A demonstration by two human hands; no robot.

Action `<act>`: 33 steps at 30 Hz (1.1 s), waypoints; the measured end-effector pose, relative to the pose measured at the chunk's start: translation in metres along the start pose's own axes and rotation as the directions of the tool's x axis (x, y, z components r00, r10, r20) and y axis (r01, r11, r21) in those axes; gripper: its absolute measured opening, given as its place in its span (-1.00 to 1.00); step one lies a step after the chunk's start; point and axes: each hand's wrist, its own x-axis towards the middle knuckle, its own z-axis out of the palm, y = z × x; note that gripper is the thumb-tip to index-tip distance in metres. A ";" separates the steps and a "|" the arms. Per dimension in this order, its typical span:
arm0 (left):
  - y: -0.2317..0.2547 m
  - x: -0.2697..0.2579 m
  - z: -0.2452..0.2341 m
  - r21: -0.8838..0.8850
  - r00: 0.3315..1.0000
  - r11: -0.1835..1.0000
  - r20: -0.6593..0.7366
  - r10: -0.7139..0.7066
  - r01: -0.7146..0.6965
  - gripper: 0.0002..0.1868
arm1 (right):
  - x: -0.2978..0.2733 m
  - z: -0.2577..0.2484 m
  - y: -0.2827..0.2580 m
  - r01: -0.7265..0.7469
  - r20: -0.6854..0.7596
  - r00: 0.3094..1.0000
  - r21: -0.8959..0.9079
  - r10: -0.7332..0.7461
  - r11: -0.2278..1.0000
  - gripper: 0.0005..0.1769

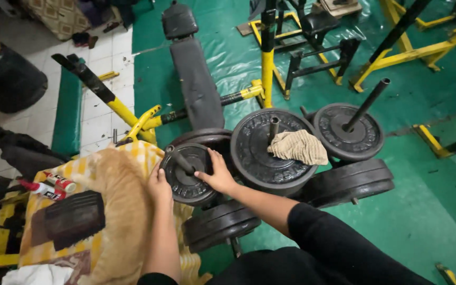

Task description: Cleaning and organizing weight plates in a gym setting.

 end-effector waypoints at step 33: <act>0.132 -0.309 0.385 0.151 0.378 0.363 0.593 0.711 -0.919 -0.51 | -0.197 -0.443 -0.031 0.404 0.026 0.912 -0.232 -0.409 0.885 -0.18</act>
